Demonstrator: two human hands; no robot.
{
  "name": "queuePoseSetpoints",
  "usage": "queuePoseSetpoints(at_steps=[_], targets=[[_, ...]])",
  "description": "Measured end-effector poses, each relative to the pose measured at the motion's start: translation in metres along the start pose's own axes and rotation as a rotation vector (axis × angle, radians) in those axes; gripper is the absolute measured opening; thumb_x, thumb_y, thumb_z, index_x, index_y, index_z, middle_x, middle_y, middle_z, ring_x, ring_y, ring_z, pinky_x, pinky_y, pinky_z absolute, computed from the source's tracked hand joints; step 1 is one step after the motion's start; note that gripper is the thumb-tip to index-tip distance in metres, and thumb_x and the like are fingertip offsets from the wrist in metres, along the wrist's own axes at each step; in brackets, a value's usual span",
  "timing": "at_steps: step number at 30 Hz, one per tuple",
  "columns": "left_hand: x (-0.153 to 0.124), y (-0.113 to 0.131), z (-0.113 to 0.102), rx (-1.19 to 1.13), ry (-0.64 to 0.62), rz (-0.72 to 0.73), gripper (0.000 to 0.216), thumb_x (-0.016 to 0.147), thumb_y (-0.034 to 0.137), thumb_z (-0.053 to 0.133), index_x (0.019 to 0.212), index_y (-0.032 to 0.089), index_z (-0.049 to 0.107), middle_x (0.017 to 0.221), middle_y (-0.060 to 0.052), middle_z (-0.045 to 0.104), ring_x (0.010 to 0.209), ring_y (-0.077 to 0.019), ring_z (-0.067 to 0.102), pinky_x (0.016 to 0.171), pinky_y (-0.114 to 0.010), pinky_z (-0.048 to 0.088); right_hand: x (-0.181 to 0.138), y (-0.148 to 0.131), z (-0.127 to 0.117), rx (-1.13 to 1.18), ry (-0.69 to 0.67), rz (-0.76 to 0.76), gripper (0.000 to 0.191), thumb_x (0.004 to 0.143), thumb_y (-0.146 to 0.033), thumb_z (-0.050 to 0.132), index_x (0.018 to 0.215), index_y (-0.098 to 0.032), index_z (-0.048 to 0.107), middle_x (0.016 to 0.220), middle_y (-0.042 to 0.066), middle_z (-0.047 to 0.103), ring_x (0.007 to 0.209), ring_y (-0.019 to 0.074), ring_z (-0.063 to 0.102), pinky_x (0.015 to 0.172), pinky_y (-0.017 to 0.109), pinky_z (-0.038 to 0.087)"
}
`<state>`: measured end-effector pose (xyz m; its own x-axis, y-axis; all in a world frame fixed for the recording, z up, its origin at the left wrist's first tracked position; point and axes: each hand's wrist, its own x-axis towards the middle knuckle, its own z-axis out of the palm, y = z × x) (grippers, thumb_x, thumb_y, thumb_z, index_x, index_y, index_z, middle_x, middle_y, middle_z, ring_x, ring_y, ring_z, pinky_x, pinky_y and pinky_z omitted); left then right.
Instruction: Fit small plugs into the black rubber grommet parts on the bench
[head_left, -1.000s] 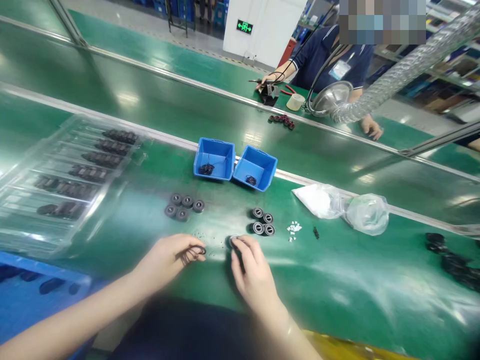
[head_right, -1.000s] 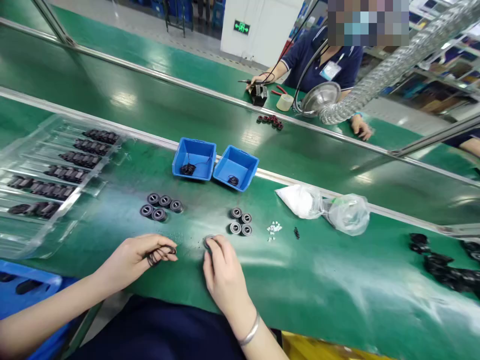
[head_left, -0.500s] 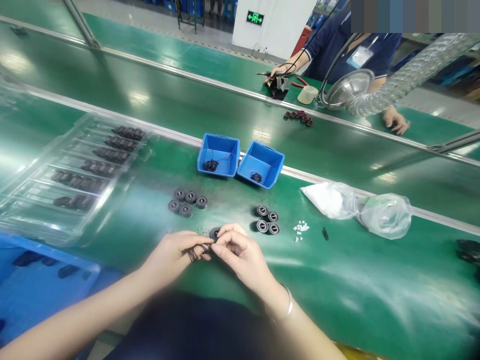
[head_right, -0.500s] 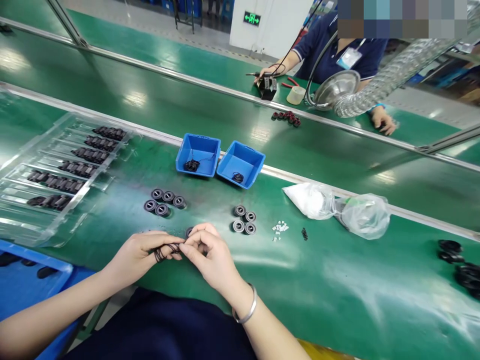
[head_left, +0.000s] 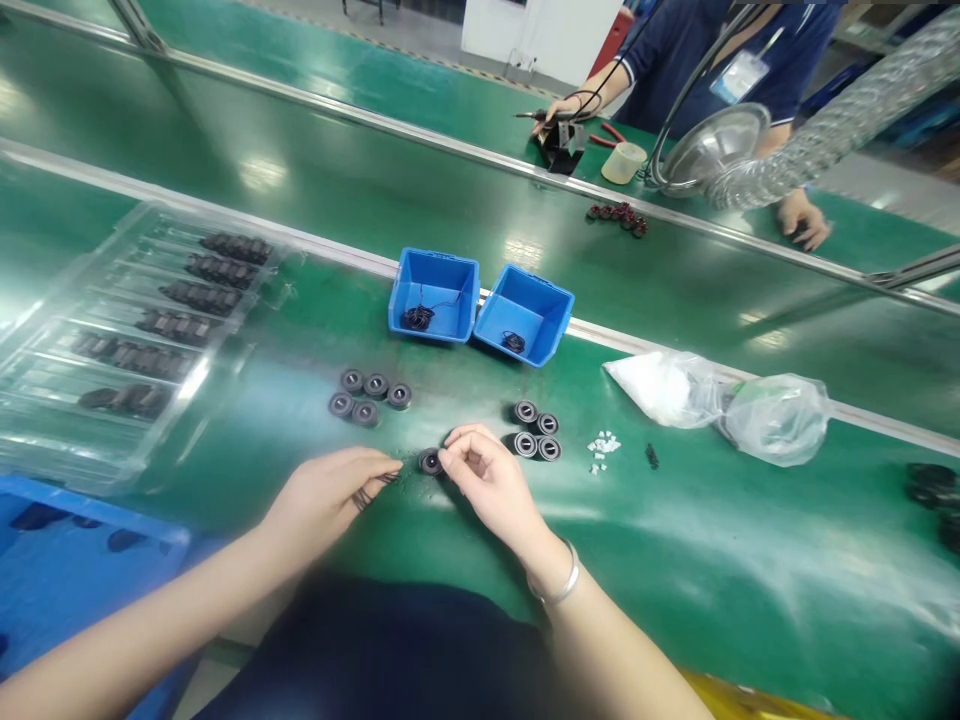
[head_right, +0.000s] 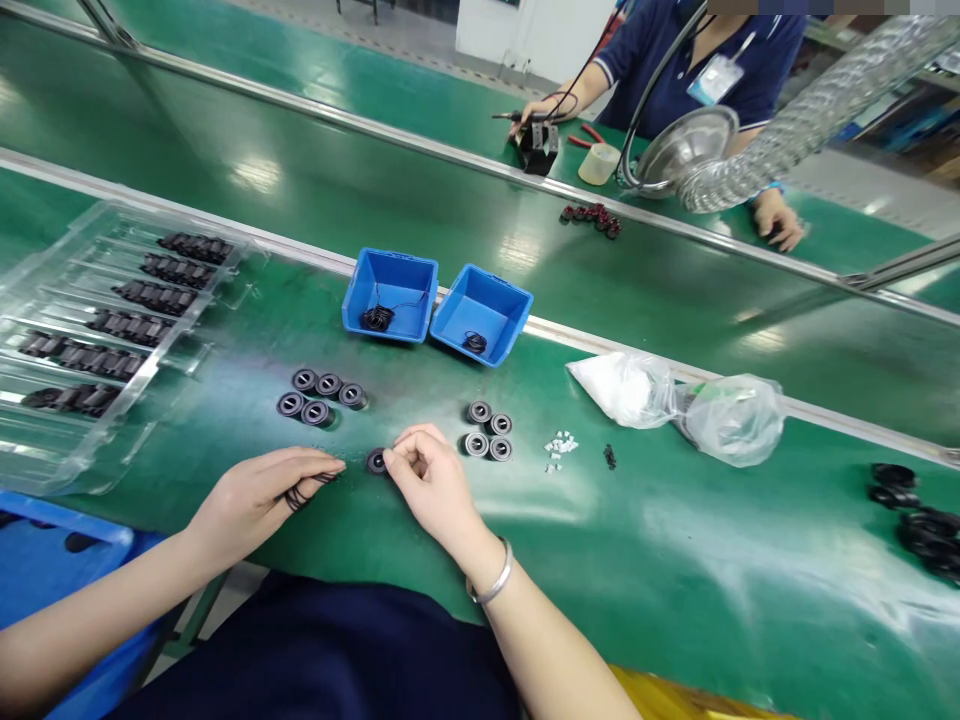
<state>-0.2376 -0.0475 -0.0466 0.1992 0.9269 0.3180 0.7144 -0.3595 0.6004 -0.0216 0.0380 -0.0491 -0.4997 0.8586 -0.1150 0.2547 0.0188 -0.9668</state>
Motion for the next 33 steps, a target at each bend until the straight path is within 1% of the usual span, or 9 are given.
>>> queuePoseSetpoints(at_steps=[2,5,10,14,16,19,24,28,33], targets=[[-0.002,-0.001,0.003,0.086,0.0,0.151,0.027,0.089,0.008,0.049,0.109,0.016,0.064,0.106,-0.009,0.072,0.097,-0.0178,0.068,0.084,-0.031,0.056,0.001,0.002,0.001,-0.031,0.01,-0.007,0.022,0.087,-0.032,0.058,0.07,-0.018,0.057,0.091,0.004,0.055,0.069,0.0111,0.052,0.059,0.024,0.044],[-0.001,0.003,0.007,0.189,-0.047,0.329,0.029,0.09,0.007,0.045,0.114,0.014,0.061,0.116,-0.012,0.069,0.115,-0.0224,0.06,0.096,-0.041,0.051,0.003,0.004,0.002,-0.067,0.025,-0.019,0.021,0.086,-0.03,0.059,0.069,-0.018,0.056,0.09,0.004,0.055,0.074,0.0122,0.054,0.063,0.025,0.046],[0.006,0.013,0.008,0.325,-0.116,0.491,0.029,0.091,0.005,0.042,0.113,0.007,0.061,0.121,-0.014,0.066,0.124,-0.0238,0.053,0.105,-0.041,0.044,0.003,0.007,0.004,-0.056,0.036,-0.016,0.021,0.085,-0.031,0.06,0.07,-0.018,0.055,0.091,0.004,0.057,0.075,0.0124,0.057,0.064,0.025,0.048],[0.01,0.013,0.007,0.376,-0.14,0.52,0.029,0.09,0.004,0.04,0.109,0.005,0.063,0.12,-0.016,0.066,0.124,-0.0259,0.052,0.106,-0.043,0.043,0.002,0.006,0.005,0.071,-0.014,0.069,0.019,0.086,-0.035,0.059,0.079,-0.018,0.055,0.093,0.005,0.062,0.064,0.0098,0.058,0.052,0.022,0.046],[0.009,0.013,0.007,0.388,-0.144,0.516,0.029,0.09,0.004,0.04,0.107,0.005,0.063,0.12,-0.016,0.066,0.125,-0.0262,0.052,0.108,-0.044,0.04,0.002,0.004,0.004,0.137,-0.055,0.15,0.02,0.087,-0.039,0.057,0.091,-0.019,0.055,0.08,0.002,0.065,0.052,0.0088,0.056,0.044,0.02,0.044],[0.008,0.012,0.008,0.408,-0.145,0.492,0.028,0.09,0.007,0.042,0.108,0.007,0.063,0.121,-0.014,0.066,0.126,-0.0256,0.05,0.111,-0.043,0.035,0.004,0.002,0.002,0.196,-0.123,0.248,0.028,0.088,-0.043,0.056,0.104,-0.019,0.054,0.063,-0.001,0.064,0.039,0.0082,0.052,0.039,0.02,0.043],[0.006,0.011,0.009,0.43,-0.15,0.484,0.03,0.09,0.008,0.04,0.111,0.007,0.062,0.121,-0.013,0.066,0.126,-0.0224,0.051,0.112,-0.039,0.032,0.01,0.005,0.002,0.27,-0.197,0.276,0.032,0.086,-0.045,0.058,0.102,-0.017,0.057,0.066,0.003,0.068,0.047,0.0122,0.062,0.04,0.02,0.047],[0.008,0.01,0.009,0.424,-0.166,0.502,0.031,0.088,0.006,0.039,0.109,0.005,0.063,0.118,-0.014,0.068,0.123,-0.0236,0.054,0.111,-0.039,0.033,0.013,0.004,0.003,0.301,-0.222,0.3,0.032,0.085,-0.045,0.059,0.099,-0.017,0.056,0.064,0.002,0.067,0.055,0.0153,0.067,0.039,0.019,0.048],[0.009,0.01,0.009,0.414,-0.213,0.495,0.031,0.088,0.006,0.039,0.106,0.008,0.065,0.118,-0.012,0.068,0.119,-0.0237,0.056,0.11,-0.04,0.03,0.022,-0.004,0.003,0.269,-0.252,0.381,0.027,0.083,-0.041,0.063,0.09,-0.017,0.055,0.055,-0.001,0.064,0.049,0.0138,0.064,0.036,0.018,0.047]])
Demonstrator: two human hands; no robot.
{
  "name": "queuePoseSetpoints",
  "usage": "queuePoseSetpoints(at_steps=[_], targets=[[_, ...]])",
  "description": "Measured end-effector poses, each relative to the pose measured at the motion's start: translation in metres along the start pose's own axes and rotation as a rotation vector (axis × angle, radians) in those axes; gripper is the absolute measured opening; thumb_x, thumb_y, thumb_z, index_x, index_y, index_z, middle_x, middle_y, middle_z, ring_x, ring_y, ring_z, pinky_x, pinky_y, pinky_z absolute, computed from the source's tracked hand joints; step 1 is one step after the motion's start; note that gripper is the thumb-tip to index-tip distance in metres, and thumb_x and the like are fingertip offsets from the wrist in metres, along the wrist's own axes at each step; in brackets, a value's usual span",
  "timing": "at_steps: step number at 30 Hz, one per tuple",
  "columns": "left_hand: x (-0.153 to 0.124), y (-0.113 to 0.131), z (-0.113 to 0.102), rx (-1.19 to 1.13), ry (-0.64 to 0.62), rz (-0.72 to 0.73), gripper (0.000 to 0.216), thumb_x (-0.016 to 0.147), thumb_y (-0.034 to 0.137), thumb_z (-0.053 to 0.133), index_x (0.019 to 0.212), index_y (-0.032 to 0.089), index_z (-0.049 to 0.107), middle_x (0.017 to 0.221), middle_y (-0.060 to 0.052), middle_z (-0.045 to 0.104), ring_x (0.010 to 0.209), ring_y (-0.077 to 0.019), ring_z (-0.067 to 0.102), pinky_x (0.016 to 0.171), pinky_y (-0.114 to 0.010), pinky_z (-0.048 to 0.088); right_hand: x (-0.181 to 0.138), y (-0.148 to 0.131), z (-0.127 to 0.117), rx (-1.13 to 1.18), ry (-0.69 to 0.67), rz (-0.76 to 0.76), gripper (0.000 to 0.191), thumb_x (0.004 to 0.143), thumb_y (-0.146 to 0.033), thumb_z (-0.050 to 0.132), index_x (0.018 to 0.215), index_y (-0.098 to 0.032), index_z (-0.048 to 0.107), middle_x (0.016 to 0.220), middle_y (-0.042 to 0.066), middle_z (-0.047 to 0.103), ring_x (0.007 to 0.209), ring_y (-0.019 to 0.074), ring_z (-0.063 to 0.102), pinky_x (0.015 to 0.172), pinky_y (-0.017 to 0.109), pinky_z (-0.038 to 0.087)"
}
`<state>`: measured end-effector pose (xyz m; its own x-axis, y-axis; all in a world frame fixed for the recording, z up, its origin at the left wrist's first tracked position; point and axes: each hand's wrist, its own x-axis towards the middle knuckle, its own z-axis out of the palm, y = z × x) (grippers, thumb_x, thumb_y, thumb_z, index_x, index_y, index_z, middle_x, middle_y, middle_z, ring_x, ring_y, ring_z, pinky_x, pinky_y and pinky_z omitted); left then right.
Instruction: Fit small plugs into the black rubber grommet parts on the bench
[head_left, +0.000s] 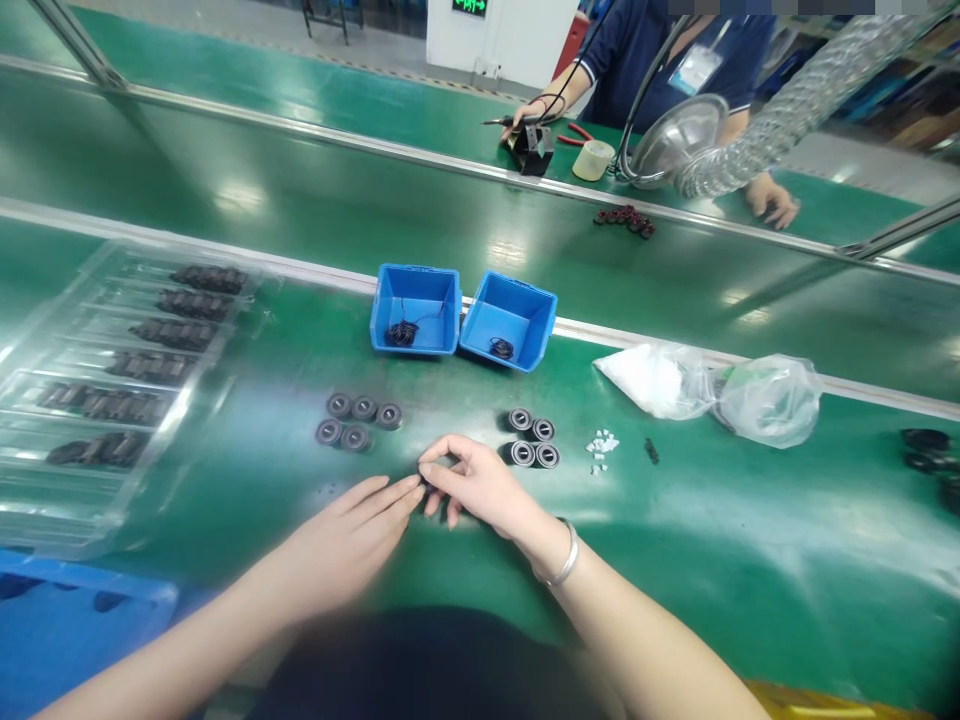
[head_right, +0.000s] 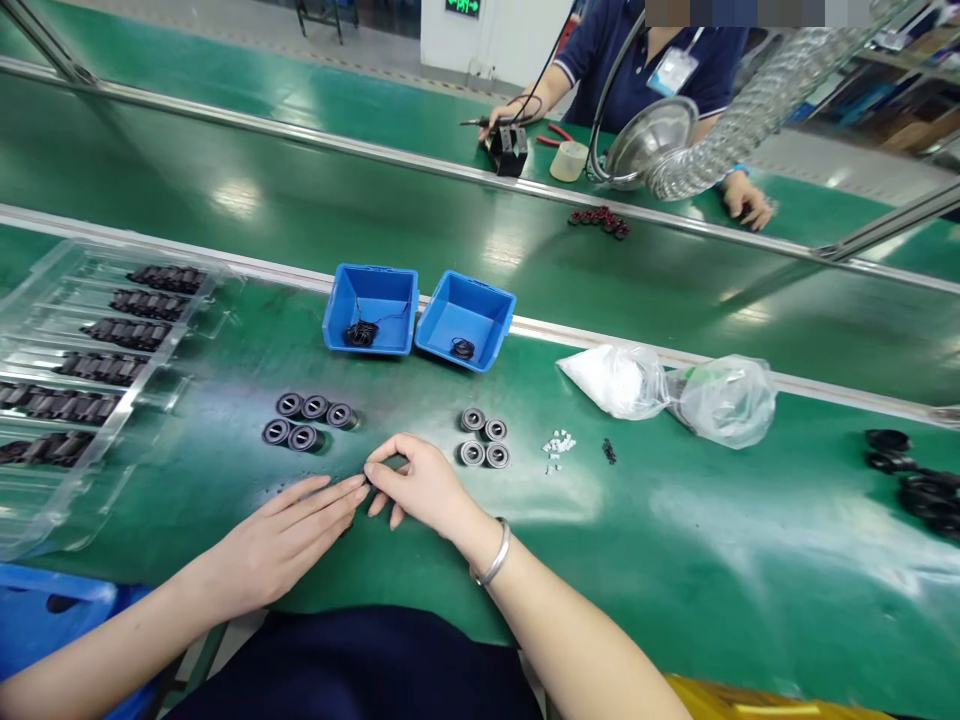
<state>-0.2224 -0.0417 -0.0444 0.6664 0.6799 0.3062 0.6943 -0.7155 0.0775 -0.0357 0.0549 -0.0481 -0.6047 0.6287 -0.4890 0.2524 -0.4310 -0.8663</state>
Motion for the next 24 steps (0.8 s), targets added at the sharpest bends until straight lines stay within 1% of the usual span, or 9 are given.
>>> queuePoseSetpoints(at_steps=[3,6,8,11,16,18,20,22,24], targets=[[-0.001,0.0,0.001,-0.006,-0.023,0.009,0.031,0.089,0.007,0.04,0.108,0.008,0.064,0.121,-0.011,0.067,0.119,-0.0238,0.056,0.109,-0.04,0.029,0.005,-0.007,0.0,0.02,-0.011,0.069,0.022,0.079,-0.034,0.067,0.085,-0.016,0.055,0.049,-0.003,0.061,0.044,0.0123,0.062,0.036,0.017,0.047],[-0.001,0.0,0.002,-0.017,-0.028,0.007,0.03,0.089,0.008,0.041,0.109,0.01,0.064,0.122,-0.011,0.066,0.121,-0.0237,0.054,0.109,-0.04,0.029,0.006,-0.008,0.0,0.137,-0.003,0.104,0.02,0.076,-0.03,0.069,0.082,-0.015,0.057,0.048,-0.003,0.059,0.042,0.0109,0.06,0.038,0.016,0.046],[-0.001,-0.002,0.002,-0.027,-0.028,-0.004,0.028,0.089,0.009,0.043,0.108,0.011,0.064,0.12,-0.012,0.066,0.123,-0.0244,0.052,0.111,-0.043,0.027,0.003,-0.004,0.002,0.242,0.019,0.07,0.02,0.076,-0.03,0.069,0.084,-0.014,0.061,0.053,-0.002,0.061,0.044,0.0098,0.06,0.04,0.017,0.045],[0.0,-0.004,0.003,-0.042,-0.022,0.003,0.026,0.089,0.01,0.043,0.104,0.011,0.064,0.118,-0.012,0.067,0.125,-0.0263,0.05,0.112,-0.048,0.024,-0.007,0.007,0.01,0.402,0.078,-0.031,0.024,0.078,-0.031,0.066,0.094,-0.013,0.066,0.062,0.0,0.063,0.051,0.0089,0.059,0.049,0.019,0.046],[-0.004,-0.001,0.007,-0.036,-0.02,0.009,0.031,0.09,0.009,0.04,0.109,0.01,0.063,0.122,-0.013,0.065,0.129,-0.0251,0.046,0.105,-0.04,0.031,-0.024,0.024,0.024,0.561,0.154,-0.117,0.032,0.082,-0.031,0.064,0.11,-0.017,0.067,0.071,0.001,0.061,0.064,0.0098,0.055,0.065,0.025,0.046],[-0.007,0.003,0.009,-0.04,-0.015,-0.015,0.031,0.09,0.01,0.039,0.111,0.011,0.063,0.124,-0.013,0.064,0.13,-0.0244,0.045,0.104,-0.039,0.031,-0.027,0.027,0.024,0.57,0.127,-0.133,0.034,0.083,-0.031,0.063,0.115,-0.019,0.065,0.073,0.0,0.061,0.066,0.0097,0.053,0.071,0.027,0.045],[-0.008,0.005,0.009,-0.047,-0.012,-0.037,0.031,0.091,0.011,0.039,0.11,0.012,0.064,0.125,-0.012,0.063,0.13,-0.0248,0.044,0.106,-0.04,0.028,-0.028,0.026,0.02,0.559,0.06,-0.122,0.035,0.084,-0.031,0.063,0.117,-0.019,0.064,0.074,0.0,0.061,0.067,0.0095,0.054,0.072,0.027,0.045],[-0.007,0.006,0.008,-0.049,-0.041,-0.031,0.031,0.091,0.012,0.04,0.111,0.012,0.063,0.127,-0.012,0.062,0.132,-0.027,0.041,0.108,-0.043,0.024,-0.026,0.023,0.015,0.552,-0.028,-0.083,0.039,0.085,-0.032,0.062,0.121,-0.018,0.061,0.074,0.001,0.063,0.067,0.0103,0.057,0.068,0.026,0.046],[-0.005,0.005,0.007,-0.049,-0.103,-0.007,0.033,0.09,0.014,0.042,0.117,0.013,0.061,0.131,-0.012,0.059,0.134,-0.0285,0.038,0.108,-0.045,0.024,-0.023,0.019,0.011,0.54,-0.103,-0.033,0.042,0.087,-0.036,0.06,0.124,-0.018,0.057,0.075,0.003,0.064,0.069,0.0127,0.061,0.059,0.024,0.048]])
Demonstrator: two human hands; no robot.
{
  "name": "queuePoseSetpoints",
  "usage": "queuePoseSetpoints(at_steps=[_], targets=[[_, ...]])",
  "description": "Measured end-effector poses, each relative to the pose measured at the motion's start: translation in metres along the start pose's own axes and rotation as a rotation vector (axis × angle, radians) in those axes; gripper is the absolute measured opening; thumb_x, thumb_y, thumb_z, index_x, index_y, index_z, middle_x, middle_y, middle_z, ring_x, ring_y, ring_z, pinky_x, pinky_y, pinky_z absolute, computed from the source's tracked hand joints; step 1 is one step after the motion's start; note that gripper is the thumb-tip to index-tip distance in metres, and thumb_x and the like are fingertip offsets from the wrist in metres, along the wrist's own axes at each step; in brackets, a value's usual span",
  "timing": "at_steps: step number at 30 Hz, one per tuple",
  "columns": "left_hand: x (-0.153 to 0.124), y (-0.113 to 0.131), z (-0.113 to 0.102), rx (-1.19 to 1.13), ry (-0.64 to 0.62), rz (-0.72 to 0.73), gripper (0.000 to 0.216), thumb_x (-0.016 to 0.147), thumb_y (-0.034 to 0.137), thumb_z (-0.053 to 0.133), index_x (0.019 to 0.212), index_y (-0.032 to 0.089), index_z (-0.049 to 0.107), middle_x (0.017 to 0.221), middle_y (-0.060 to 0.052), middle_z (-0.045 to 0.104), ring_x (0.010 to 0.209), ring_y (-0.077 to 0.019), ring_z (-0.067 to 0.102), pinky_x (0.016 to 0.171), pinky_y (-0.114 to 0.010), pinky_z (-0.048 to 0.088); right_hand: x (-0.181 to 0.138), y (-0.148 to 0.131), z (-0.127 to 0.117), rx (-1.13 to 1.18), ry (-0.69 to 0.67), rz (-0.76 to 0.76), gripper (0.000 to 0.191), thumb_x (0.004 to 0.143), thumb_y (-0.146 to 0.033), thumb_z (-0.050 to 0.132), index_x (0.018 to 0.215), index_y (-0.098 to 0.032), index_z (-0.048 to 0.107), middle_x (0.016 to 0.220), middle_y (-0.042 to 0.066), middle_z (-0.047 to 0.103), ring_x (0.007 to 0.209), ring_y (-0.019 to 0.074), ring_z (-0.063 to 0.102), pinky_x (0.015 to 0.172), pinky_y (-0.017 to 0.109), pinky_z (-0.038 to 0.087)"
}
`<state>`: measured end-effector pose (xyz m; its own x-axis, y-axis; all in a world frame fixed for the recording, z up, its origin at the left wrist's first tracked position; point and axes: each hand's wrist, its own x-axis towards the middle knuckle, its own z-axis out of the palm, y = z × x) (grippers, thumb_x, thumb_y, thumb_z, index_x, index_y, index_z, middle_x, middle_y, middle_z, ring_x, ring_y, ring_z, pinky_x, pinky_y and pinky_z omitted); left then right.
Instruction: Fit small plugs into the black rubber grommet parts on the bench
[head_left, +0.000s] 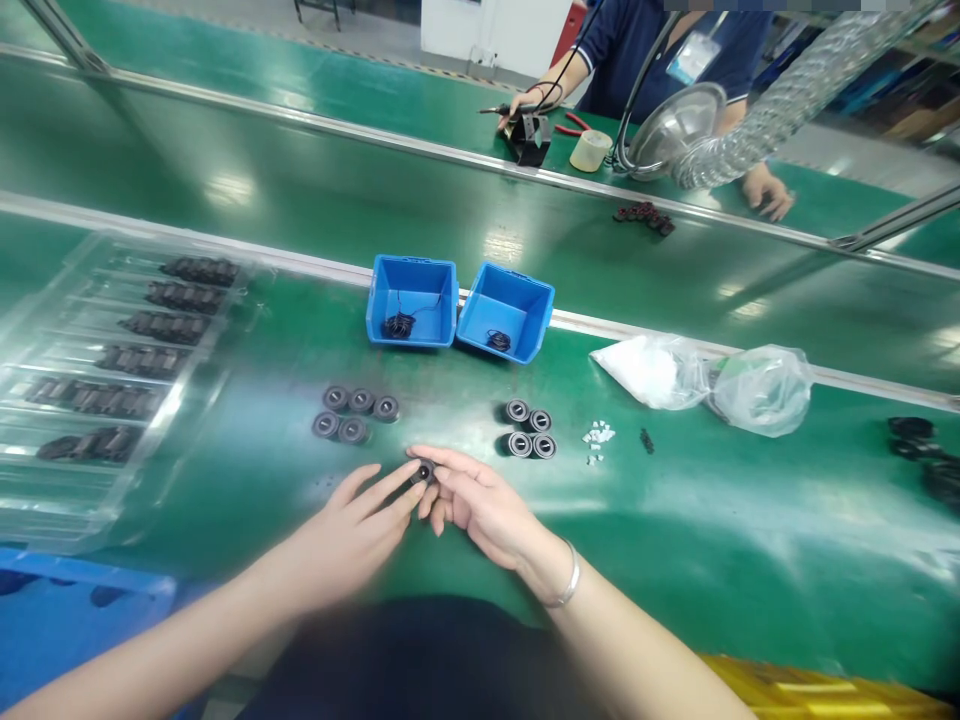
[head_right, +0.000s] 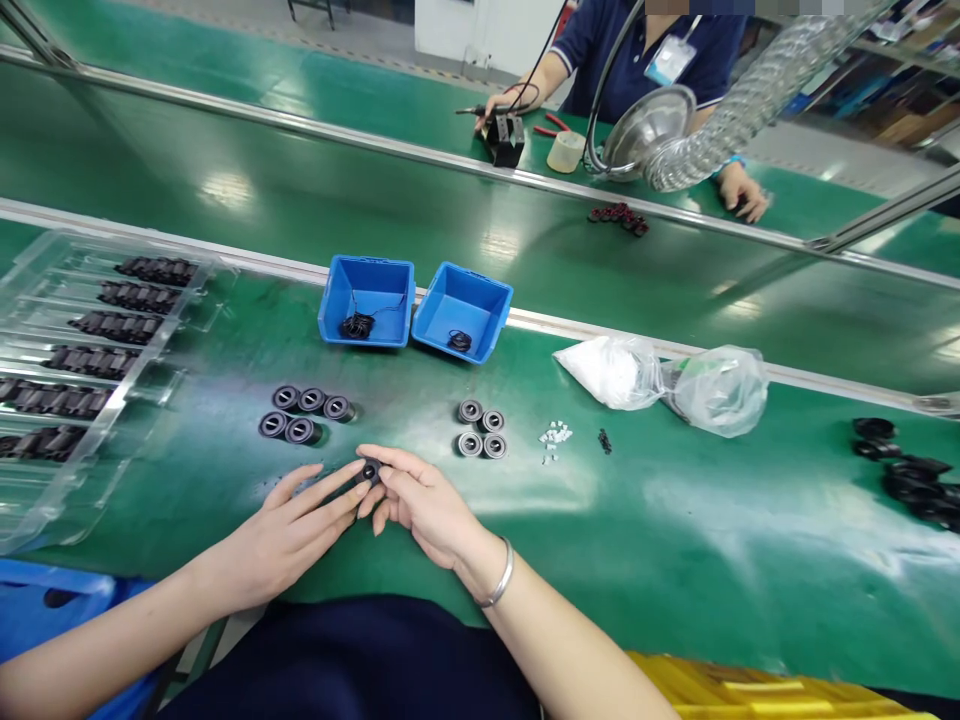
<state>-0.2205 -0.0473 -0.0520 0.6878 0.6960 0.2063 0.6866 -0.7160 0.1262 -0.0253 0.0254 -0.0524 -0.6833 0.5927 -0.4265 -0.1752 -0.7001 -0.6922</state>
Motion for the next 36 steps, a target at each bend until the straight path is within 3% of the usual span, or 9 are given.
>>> queuePoseSetpoints(at_steps=[3,6,13,18,20,25,32,36], targets=[[0.002,-0.001,0.0,0.001,-0.025,0.005,0.034,0.091,0.016,0.042,0.12,0.014,0.059,0.133,-0.011,0.058,0.131,-0.026,0.042,0.104,-0.041,0.031,0.007,-0.006,0.001,-0.04,-0.028,0.076,0.039,0.087,-0.041,0.059,0.118,-0.017,0.058,0.067,0.001,0.062,0.063,0.0133,0.062,0.048,0.02,0.046],[0.003,-0.001,0.001,-0.005,0.023,-0.013,0.031,0.091,0.014,0.041,0.11,0.017,0.065,0.131,-0.008,0.06,0.126,-0.023,0.046,0.1,-0.036,0.034,0.013,-0.008,0.002,-0.079,-0.02,0.104,0.034,0.086,-0.043,0.061,0.108,-0.016,0.062,0.056,-0.004,0.056,0.048,0.009,0.055,0.042,0.018,0.043],[0.008,0.002,-0.002,0.004,0.065,-0.02,0.035,0.093,0.011,0.034,0.109,0.014,0.064,0.127,-0.008,0.063,0.117,-0.0231,0.053,0.092,-0.035,0.037,0.01,-0.012,0.0,0.021,-0.107,0.119,0.041,0.092,-0.048,0.048,0.117,-0.018,0.058,0.064,0.0,0.061,0.058,0.0131,0.063,0.05,0.023,0.05],[0.007,0.0,-0.003,0.012,0.057,0.007,0.034,0.092,0.01,0.034,0.109,0.011,0.064,0.132,-0.012,0.059,0.123,-0.0255,0.05,0.091,-0.034,0.039,0.013,-0.002,0.002,-0.068,0.017,0.022,0.03,0.088,-0.042,0.057,0.106,-0.018,0.06,0.065,-0.003,0.059,0.039,0.0062,0.05,0.04,0.02,0.046],[0.006,-0.001,-0.004,-0.005,0.047,0.023,0.034,0.092,0.01,0.035,0.111,0.011,0.063,0.13,-0.012,0.06,0.122,-0.0249,0.051,0.093,-0.035,0.038,0.012,-0.001,0.002,-0.071,0.025,0.026,0.032,0.089,-0.044,0.056,0.108,-0.019,0.059,0.067,-0.002,0.059,0.043,0.008,0.054,0.04,0.021,0.047],[0.005,-0.002,-0.005,-0.003,0.042,0.01,0.036,0.094,0.012,0.033,0.118,0.012,0.06,0.132,-0.011,0.058,0.121,-0.0241,0.052,0.095,-0.036,0.037,0.008,-0.008,-0.001,0.014,-0.099,0.068,0.039,0.094,-0.047,0.045,0.121,-0.02,0.054,0.074,0.003,0.061,0.07,0.0169,0.065,0.048,0.024,0.051],[0.001,-0.005,-0.004,0.007,0.025,0.041,0.035,0.093,0.01,0.033,0.115,0.01,0.061,0.135,-0.011,0.057,0.126,-0.0261,0.047,0.098,-0.038,0.034,0.011,-0.005,0.0,-0.02,-0.047,0.044,0.025,0.092,-0.035,0.052,0.111,-0.019,0.055,0.063,-0.004,0.056,0.049,0.0094,0.056,0.045,0.023,0.051],[0.001,-0.004,-0.002,0.007,-0.047,0.011,0.03,0.092,0.015,0.039,0.113,0.015,0.062,0.14,-0.008,0.052,0.134,-0.0276,0.038,0.099,-0.04,0.031,0.009,-0.009,-0.001,0.053,-0.094,0.064,0.031,0.095,-0.04,0.044,0.116,-0.02,0.054,0.088,0.004,0.063,0.065,0.0149,0.064,0.05,0.028,0.055]])
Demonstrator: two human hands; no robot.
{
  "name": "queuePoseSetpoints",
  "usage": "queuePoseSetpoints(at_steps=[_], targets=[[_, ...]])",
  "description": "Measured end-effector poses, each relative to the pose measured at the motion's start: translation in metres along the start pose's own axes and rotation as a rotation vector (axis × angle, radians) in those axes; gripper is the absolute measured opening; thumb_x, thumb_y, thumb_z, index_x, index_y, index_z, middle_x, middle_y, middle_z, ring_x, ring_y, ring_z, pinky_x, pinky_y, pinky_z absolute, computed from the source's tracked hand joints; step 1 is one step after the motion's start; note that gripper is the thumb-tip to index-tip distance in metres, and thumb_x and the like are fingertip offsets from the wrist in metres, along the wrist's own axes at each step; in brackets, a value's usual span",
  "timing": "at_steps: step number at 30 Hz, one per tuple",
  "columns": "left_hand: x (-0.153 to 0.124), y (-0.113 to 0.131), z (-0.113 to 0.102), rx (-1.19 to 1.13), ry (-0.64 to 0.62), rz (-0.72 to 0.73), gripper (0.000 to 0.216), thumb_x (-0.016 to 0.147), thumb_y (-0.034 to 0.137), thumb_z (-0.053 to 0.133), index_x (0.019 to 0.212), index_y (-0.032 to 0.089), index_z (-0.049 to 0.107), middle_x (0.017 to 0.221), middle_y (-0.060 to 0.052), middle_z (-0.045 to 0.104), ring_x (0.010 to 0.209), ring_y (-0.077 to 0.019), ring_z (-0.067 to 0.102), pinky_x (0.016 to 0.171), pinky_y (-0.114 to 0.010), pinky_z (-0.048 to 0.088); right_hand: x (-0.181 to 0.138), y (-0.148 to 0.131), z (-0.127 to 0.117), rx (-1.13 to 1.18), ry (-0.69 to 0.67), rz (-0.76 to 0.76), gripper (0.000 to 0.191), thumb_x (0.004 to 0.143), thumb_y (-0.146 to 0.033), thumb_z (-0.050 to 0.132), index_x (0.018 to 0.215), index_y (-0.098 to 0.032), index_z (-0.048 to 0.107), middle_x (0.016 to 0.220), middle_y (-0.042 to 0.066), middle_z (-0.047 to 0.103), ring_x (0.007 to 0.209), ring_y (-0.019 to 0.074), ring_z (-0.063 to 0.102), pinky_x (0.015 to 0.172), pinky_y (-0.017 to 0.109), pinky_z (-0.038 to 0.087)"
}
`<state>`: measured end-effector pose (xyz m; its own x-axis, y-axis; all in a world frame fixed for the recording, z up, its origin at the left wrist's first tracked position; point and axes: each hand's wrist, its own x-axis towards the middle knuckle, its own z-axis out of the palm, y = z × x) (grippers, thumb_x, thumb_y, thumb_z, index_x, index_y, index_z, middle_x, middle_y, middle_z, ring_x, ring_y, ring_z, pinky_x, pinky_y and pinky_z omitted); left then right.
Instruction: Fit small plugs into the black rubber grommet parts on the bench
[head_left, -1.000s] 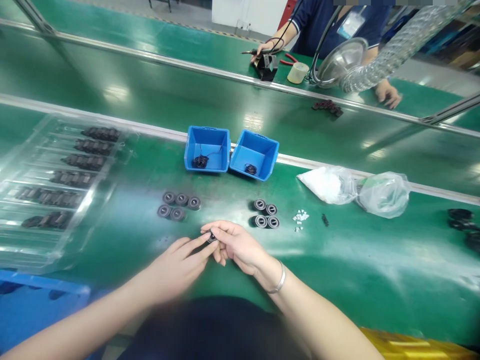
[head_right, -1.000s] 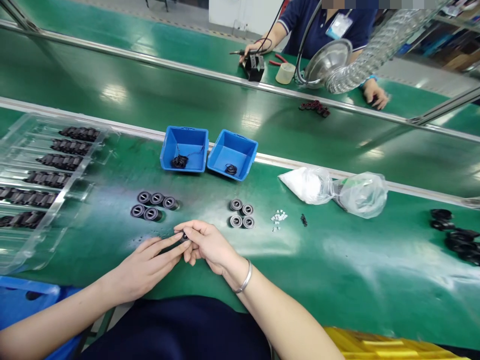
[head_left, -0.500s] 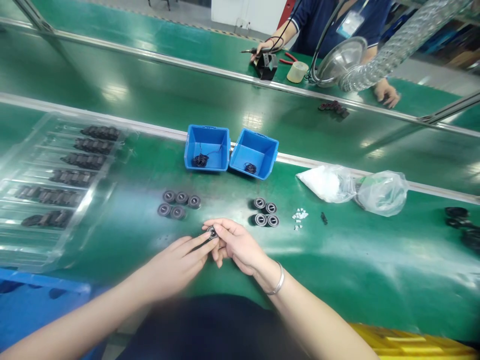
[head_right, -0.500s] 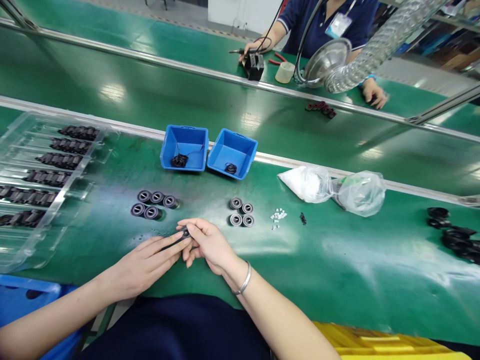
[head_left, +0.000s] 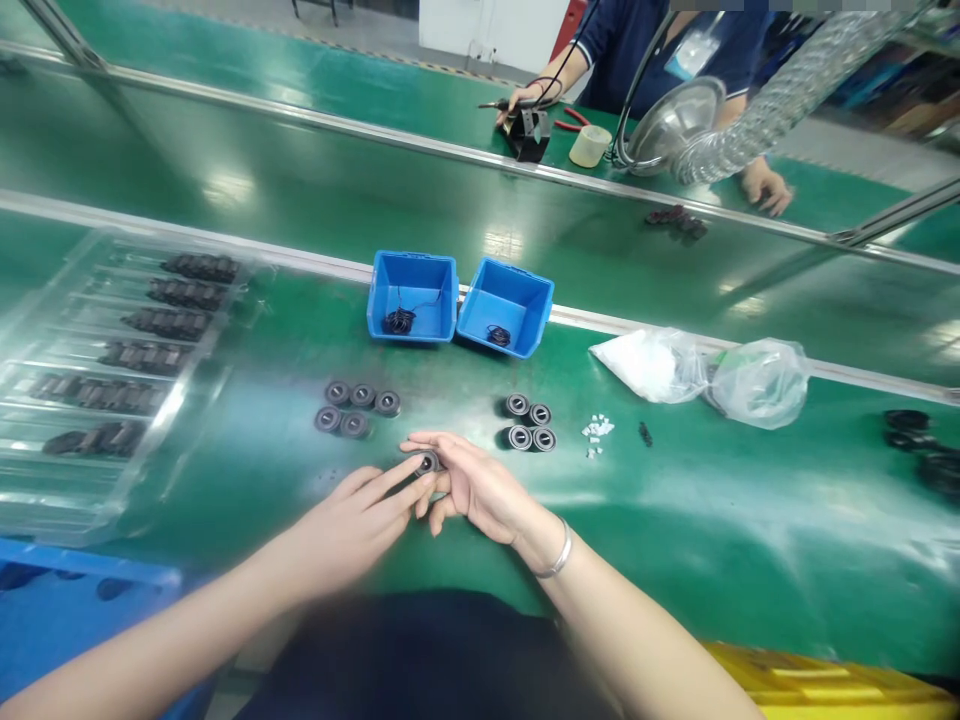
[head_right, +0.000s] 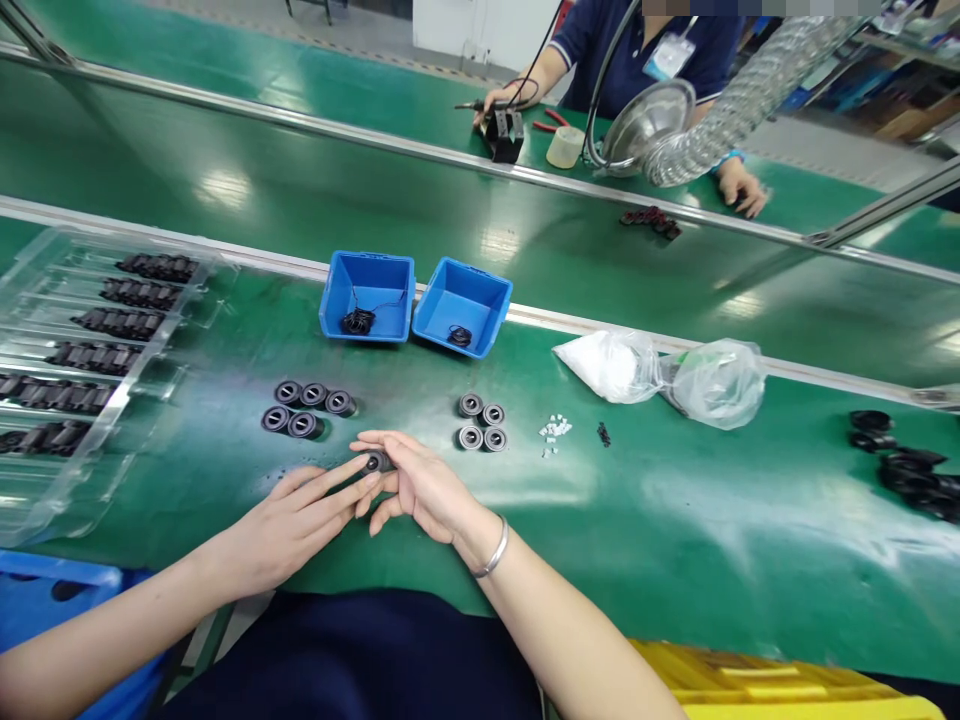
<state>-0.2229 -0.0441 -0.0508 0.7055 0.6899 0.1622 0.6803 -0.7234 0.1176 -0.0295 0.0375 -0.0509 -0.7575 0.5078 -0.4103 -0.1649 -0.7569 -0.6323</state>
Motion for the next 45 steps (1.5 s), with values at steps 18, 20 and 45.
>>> queuePoseSetpoints(at_steps=[18,20,45], targets=[[0.002,0.005,0.003,-0.004,0.094,-0.021,0.039,0.095,0.01,0.029,0.12,0.009,0.059,0.133,-0.012,0.058,0.127,-0.023,0.047,0.093,-0.032,0.037,0.001,0.005,-0.001,-0.056,0.02,-0.053,0.024,0.093,-0.038,0.051,0.112,-0.023,0.053,0.113,0.006,0.059,0.058,0.0092,0.063,0.047,0.024,0.053],[0.002,0.005,0.004,-0.005,0.106,-0.036,0.038,0.095,0.01,0.03,0.118,0.011,0.061,0.134,-0.011,0.057,0.128,-0.0218,0.047,0.094,-0.033,0.035,0.002,0.006,-0.001,-0.083,0.05,-0.049,0.022,0.093,-0.037,0.052,0.108,-0.021,0.054,0.1,0.004,0.062,0.047,0.0055,0.057,0.044,0.022,0.05],[-0.015,-0.009,-0.003,0.126,0.215,-0.245,0.03,0.09,0.004,0.039,0.102,0.011,0.065,0.132,-0.016,0.057,0.134,-0.0292,0.041,0.097,-0.042,0.038,0.041,-0.018,0.013,-0.78,0.333,-0.359,0.043,0.088,-0.037,0.055,0.127,-0.021,0.046,0.068,-0.004,0.058,0.044,0.0074,0.053,0.044,0.021,0.045]])
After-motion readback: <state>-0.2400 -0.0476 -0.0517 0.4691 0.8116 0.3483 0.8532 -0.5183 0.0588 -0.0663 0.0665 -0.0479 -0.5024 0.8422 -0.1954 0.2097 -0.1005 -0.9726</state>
